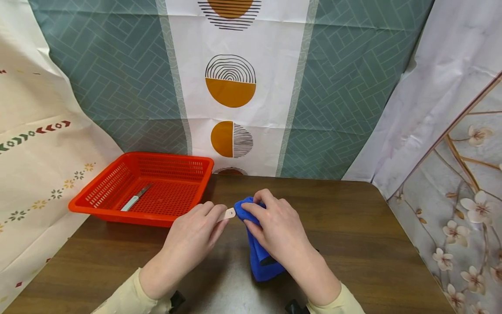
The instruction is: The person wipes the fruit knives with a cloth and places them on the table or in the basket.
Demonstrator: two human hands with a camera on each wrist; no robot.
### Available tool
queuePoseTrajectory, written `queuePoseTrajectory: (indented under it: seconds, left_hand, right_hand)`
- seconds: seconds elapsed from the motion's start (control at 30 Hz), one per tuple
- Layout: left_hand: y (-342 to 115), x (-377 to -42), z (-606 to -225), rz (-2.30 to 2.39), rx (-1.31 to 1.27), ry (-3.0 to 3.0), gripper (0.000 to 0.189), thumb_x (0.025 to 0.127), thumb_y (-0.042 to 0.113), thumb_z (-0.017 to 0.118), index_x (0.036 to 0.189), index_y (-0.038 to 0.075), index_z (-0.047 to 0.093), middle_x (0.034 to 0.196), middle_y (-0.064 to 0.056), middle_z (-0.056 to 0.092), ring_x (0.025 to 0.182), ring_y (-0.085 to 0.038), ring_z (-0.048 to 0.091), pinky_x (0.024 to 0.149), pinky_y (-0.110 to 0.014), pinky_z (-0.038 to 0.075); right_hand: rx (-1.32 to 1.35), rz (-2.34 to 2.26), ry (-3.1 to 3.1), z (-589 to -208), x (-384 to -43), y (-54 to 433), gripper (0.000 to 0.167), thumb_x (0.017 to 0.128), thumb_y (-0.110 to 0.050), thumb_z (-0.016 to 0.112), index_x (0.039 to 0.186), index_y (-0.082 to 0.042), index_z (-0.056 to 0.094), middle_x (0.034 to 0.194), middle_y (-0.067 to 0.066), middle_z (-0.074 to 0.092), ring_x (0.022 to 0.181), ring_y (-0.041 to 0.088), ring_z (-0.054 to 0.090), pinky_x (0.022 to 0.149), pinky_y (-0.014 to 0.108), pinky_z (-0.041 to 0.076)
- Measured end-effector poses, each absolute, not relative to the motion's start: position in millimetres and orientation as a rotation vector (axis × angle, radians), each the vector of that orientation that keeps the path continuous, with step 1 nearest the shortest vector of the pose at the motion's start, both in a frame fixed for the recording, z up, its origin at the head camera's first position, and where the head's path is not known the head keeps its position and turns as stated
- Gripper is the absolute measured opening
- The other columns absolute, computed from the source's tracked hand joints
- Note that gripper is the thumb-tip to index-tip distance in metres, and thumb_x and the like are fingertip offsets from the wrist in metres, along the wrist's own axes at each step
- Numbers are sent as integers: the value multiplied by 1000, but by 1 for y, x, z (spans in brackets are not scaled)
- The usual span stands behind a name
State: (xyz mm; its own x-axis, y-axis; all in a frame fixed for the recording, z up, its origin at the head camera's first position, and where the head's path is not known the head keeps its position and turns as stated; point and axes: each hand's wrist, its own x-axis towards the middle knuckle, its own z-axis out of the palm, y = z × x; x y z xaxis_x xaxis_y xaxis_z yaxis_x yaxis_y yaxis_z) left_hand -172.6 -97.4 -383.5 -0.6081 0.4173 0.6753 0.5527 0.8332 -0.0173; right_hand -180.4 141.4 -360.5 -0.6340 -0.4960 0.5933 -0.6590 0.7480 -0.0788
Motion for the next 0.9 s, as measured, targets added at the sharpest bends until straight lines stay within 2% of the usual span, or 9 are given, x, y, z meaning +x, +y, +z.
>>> queuePoseTrajectory:
  seconds: [0.3,0.63,0.9]
  left_hand:
    - [-99,-172,-383,-248,-703,-2321,24,98,25,86,112,11,73,86,0,62,67,-16,52,51,-27,46]
    - [-99,-173,-383,-243,-695,-2301,23,97,24,86,109,11,71,82,1,59,65,-16,49,49,-26,41]
    - [-100,-174,-383,-242,-690,-2297,23,97,23,86,110,11,71,82,1,58,65,-17,51,50,-28,42]
  right_hand:
    - [840,389,-2408,-361,-183,145,41,89,-22,95,128,-19,82,125,7,64,85,28,67,74,43,58]
    - [818,391,-2419,-362,-187,150,40,90,-21,95,128,-17,82,124,7,63,85,28,67,76,44,59]
    - [798,385,-2430,-360,-189,154,40,90,-19,94,128,-16,82,123,8,63,82,27,65,76,45,58]
